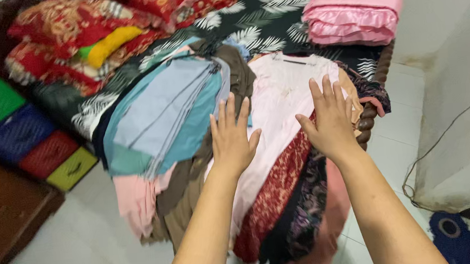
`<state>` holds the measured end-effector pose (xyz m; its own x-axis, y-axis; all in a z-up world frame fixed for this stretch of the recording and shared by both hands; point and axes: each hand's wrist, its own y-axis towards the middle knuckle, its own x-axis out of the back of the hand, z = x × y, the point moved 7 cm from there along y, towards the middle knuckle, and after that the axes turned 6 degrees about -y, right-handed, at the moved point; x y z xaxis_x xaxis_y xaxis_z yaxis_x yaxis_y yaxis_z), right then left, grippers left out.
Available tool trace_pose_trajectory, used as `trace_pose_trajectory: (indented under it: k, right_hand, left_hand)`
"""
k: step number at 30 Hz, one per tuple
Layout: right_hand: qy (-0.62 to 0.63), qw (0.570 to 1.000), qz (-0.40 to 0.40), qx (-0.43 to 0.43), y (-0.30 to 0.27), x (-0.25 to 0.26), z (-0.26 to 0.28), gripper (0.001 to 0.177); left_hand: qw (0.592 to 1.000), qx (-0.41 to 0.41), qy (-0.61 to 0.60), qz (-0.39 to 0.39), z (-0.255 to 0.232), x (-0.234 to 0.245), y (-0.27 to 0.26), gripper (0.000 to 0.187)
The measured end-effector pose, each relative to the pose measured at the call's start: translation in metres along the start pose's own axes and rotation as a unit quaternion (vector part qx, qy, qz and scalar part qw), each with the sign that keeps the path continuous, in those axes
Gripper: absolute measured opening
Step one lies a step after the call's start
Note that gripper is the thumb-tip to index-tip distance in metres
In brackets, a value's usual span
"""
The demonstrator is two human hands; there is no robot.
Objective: The person takes a pink garment and a red garment from a bed, places them on hangers, and hangs them in a closet with other clothing items.
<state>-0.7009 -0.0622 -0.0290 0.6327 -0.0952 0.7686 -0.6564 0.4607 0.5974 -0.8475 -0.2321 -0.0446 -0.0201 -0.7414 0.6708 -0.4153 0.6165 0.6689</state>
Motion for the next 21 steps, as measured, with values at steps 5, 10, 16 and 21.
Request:
trace_pose_trajectory:
  k: [5,10,16,21]
  right_hand:
    - [-0.029,0.999,-0.011,-0.044,0.039,-0.034,0.02,0.084]
    - [-0.048,0.994,-0.001,-0.095,0.059,-0.075,0.036,0.085]
    - [-0.08,0.99,0.018,-0.111,0.077,-0.12,0.018,0.085]
    - [-0.07,0.989,0.016,-0.131,0.102,-0.157,-0.022,0.085]
  left_hand:
    - [0.999,-0.038,-0.025,0.027,0.057,-0.012,0.041,0.085]
    - [0.995,-0.067,-0.053,0.057,0.107,-0.029,0.07,0.086]
    - [0.991,-0.054,-0.08,0.088,0.146,-0.074,0.095,0.085]
    - [0.987,-0.069,-0.101,0.1,0.169,-0.13,0.122,0.084]
